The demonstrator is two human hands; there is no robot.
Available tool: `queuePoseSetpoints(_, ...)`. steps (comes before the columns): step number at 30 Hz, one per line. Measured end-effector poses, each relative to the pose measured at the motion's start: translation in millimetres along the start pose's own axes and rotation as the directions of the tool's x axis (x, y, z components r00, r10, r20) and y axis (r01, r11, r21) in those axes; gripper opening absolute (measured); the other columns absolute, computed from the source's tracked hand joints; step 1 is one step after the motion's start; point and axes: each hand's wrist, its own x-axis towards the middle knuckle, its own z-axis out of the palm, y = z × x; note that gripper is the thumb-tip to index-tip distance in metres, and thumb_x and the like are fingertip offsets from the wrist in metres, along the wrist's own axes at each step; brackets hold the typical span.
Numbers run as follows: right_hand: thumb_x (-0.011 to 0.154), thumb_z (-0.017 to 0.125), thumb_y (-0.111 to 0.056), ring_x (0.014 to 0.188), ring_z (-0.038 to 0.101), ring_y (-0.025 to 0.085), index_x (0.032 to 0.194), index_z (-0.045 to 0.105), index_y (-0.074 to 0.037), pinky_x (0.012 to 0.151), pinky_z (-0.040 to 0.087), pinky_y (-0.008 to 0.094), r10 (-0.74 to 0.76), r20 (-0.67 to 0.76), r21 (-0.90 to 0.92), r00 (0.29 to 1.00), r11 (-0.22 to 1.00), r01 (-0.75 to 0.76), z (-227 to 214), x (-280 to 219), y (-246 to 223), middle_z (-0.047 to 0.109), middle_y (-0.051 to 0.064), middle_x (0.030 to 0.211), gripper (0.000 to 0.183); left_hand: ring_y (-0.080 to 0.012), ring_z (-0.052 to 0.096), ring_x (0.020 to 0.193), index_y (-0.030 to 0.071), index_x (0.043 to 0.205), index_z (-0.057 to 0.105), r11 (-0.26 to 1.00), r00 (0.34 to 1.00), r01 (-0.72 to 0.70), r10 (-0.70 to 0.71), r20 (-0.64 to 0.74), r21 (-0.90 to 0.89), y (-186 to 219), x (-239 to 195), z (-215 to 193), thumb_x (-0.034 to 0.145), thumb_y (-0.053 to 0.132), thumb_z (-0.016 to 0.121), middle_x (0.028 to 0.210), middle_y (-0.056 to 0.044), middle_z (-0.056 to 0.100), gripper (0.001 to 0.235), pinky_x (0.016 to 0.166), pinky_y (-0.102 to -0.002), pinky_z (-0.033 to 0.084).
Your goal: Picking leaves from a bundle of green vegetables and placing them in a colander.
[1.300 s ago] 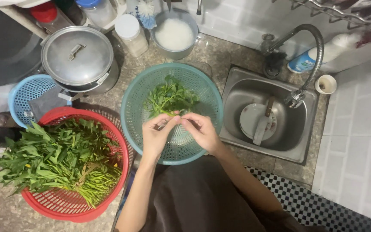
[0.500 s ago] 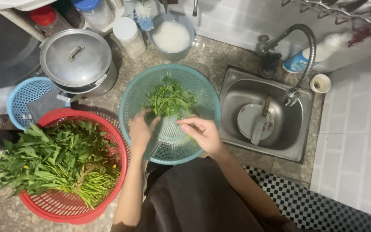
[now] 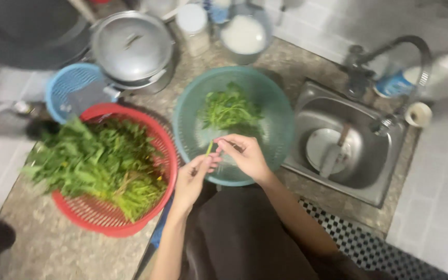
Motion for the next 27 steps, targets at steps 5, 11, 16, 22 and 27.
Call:
queuePoseSetpoints(5,0.101,0.070,-0.017,0.072,0.064,0.011,0.094,0.076,0.004,0.067,0.050,0.028,0.152,0.216,-0.268,0.964,0.959,-0.091,54.2,7.1,38.2,0.072,0.010,0.080,0.022,-0.0096,0.058,0.091,0.000,0.126,0.075,0.995,0.918,-0.006,-0.033,-0.395,-0.096,-13.9,-54.1,-84.4,0.110,0.025,0.055,0.105,-0.001,0.070,0.036,0.080,-0.025,0.048)
queuePoseSetpoints(11,0.110,0.057,-0.022,0.072,0.069,0.009,0.097,0.076,0.000,0.068,0.053,0.026,0.188,0.359,-0.454,0.914,0.891,-0.004,128.9,8.5,72.6,0.075,0.006,0.079,0.032,-0.0105,0.061,0.096,0.000,0.120,0.076,0.990,0.561,0.058,0.071,-0.825,0.125,-71.7,-118.6,-200.9,0.105,0.029,0.060,0.110,-0.005,0.073,0.036,0.086,-0.026,0.049)
queuePoseSetpoints(16,0.096,0.065,-0.013,0.072,0.064,0.012,0.123,0.065,-0.002,0.064,0.052,0.029,0.079,0.406,-0.398,0.910,0.912,0.098,191.0,12.2,74.9,0.073,0.004,0.088,0.029,-0.0233,0.065,0.113,-0.004,0.127,0.068,0.920,0.499,0.216,0.183,-0.847,0.326,-113.0,-145.3,-265.6,0.107,0.029,0.061,0.120,-0.018,0.072,0.040,0.099,-0.033,0.049)
queuePoseSetpoints(22,0.094,0.070,-0.006,0.087,0.070,0.023,0.118,0.070,-0.002,0.075,0.054,0.034,-0.237,0.391,-0.547,0.889,0.717,0.432,247.2,19.4,67.2,0.071,0.011,0.099,0.024,-0.0370,0.057,0.129,-0.010,0.131,0.063,0.815,0.633,0.117,0.379,-0.675,0.568,-80.7,-171.2,-260.5,0.107,0.020,0.062,0.136,-0.031,0.062,0.039,0.107,-0.039,0.042)
queuePoseSetpoints(27,0.094,0.070,-0.004,0.082,0.068,0.026,0.109,0.072,-0.003,0.071,0.054,0.037,-0.308,0.338,-0.568,0.889,0.686,0.454,284.5,39.3,73.5,0.069,0.012,0.097,0.015,-0.0136,0.074,0.094,0.000,0.120,0.072,0.992,0.769,0.001,0.083,-0.634,0.130,-67.9,-168.8,-249.5,0.101,0.016,0.060,0.105,-0.012,0.080,0.027,0.087,-0.026,0.057)
